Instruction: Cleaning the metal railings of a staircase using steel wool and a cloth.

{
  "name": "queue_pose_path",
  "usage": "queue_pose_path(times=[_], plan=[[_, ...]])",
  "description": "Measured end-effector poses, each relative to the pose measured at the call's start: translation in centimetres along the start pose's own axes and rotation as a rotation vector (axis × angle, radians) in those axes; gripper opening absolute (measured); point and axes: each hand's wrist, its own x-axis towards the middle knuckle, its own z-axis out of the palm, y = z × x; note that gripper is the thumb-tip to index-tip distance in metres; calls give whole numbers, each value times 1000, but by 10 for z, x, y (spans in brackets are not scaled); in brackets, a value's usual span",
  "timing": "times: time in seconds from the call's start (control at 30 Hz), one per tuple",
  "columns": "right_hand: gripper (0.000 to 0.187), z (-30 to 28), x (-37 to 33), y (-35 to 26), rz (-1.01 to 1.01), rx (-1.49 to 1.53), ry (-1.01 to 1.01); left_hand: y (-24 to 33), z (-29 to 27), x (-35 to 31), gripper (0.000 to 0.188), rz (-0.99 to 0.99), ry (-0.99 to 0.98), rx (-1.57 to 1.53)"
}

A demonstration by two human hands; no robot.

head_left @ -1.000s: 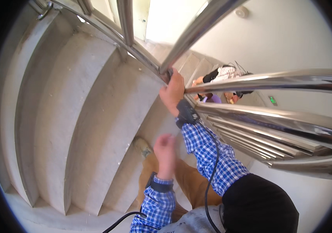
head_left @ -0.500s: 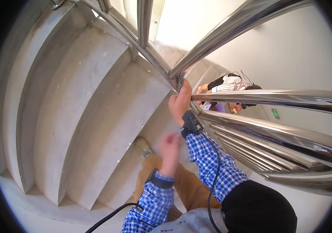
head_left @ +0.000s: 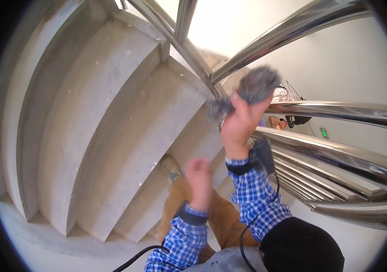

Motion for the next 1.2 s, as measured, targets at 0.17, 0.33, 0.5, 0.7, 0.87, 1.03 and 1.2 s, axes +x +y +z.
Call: queue_pose_path(times=[0.17,0.33,0.5,0.7,0.87,1.03,1.2], plan=[[83,16,38,50,-486,-350,-306,-3,-6,-4,16,-41,-36,-30],[61,-32,40,100,-208,-820,-225,-1,-10,-5,17,-27,-71,10],[40,-5,45,97,-580,-909,-93,-14,-25,6,18,-47,-21,90],[37,-3,59,89,-648,-850,59,-3,-12,-6,18,-12,-97,5],[52,-21,48,106,-647,-1054,-42,1,-18,-3,19,-31,-86,52],[53,-54,36,100,-617,-1128,-298,11,-8,5,20,21,-95,9],[52,-60,14,102,-524,-951,-305,-1,-5,9,19,-26,-75,-2]])
